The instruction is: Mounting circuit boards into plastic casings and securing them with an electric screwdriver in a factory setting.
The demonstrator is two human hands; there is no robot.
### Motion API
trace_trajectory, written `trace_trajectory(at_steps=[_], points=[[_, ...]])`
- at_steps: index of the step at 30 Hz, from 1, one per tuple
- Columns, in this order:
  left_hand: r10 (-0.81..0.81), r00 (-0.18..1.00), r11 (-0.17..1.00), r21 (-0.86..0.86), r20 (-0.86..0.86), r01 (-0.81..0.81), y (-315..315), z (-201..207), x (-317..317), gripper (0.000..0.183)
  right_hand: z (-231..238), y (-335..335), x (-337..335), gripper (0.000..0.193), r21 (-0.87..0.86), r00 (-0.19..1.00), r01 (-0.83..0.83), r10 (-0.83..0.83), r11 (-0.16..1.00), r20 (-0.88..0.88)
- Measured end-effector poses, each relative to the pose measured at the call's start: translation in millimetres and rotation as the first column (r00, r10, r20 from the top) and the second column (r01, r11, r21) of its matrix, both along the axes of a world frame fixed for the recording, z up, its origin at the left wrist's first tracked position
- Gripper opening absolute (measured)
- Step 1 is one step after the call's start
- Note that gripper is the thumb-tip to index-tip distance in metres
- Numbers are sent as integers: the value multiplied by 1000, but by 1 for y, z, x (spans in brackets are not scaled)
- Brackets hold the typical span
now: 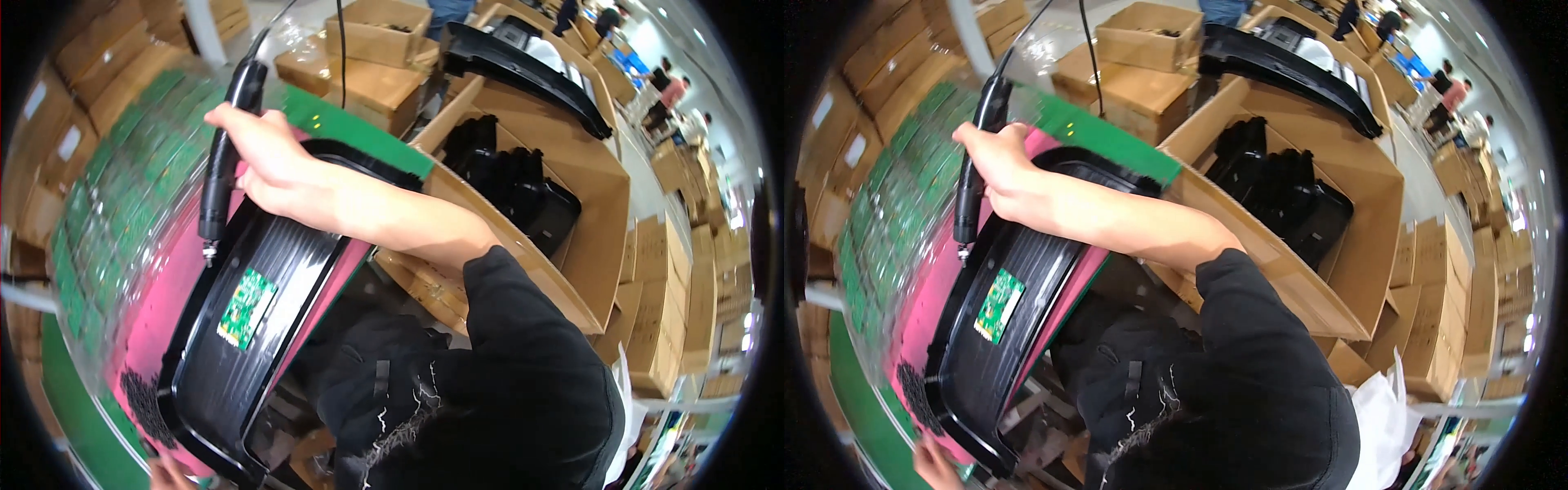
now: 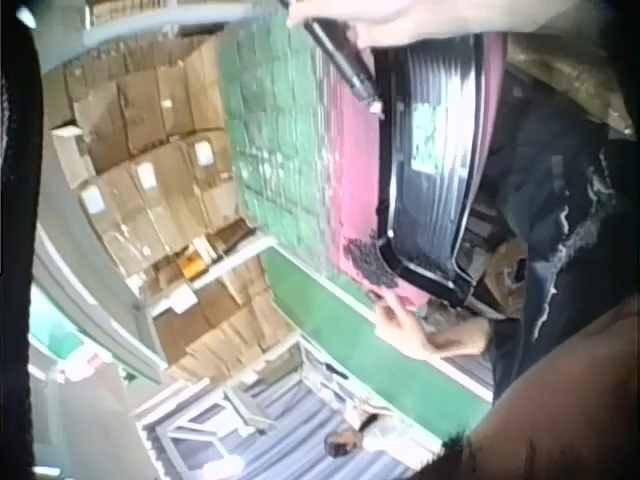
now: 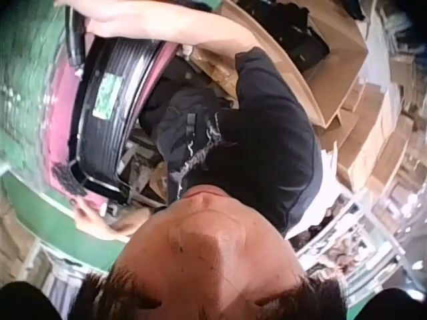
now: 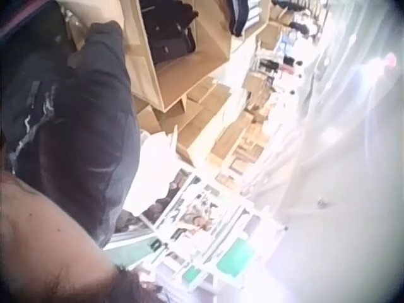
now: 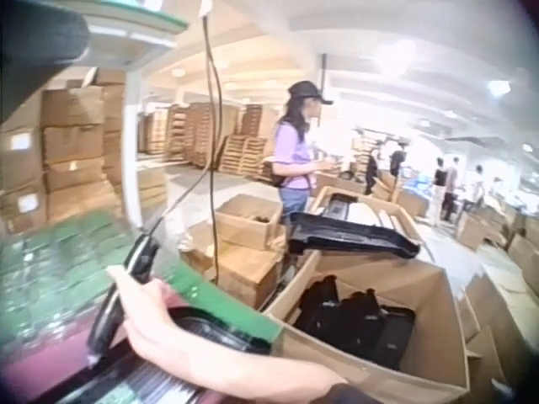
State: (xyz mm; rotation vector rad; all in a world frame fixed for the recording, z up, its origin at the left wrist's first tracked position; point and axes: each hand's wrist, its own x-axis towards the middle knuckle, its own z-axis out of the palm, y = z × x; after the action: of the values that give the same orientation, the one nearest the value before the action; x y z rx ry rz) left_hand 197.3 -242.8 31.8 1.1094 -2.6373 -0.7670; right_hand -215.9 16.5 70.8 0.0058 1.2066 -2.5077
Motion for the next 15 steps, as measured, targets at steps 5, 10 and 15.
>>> trace_trajectory(at_steps=[5, 10, 15], points=[[-4, 992, 994, 108, -128, 18, -21, -5, -121, 45, 11, 26, 9, 54, 210, 979, -163, 184, 964, -86], [474, 818, 515, 856, -325, 41, -6, -50, -144, 80, 29, 72, -20, 44, 615, 739, 549, 16, 566, -674], [575, 438, 760, 649, -691, 26, 131, -97, 19, 86, 16, 171, -116, 44, 331, 342, 883, 30, 333, -939]])
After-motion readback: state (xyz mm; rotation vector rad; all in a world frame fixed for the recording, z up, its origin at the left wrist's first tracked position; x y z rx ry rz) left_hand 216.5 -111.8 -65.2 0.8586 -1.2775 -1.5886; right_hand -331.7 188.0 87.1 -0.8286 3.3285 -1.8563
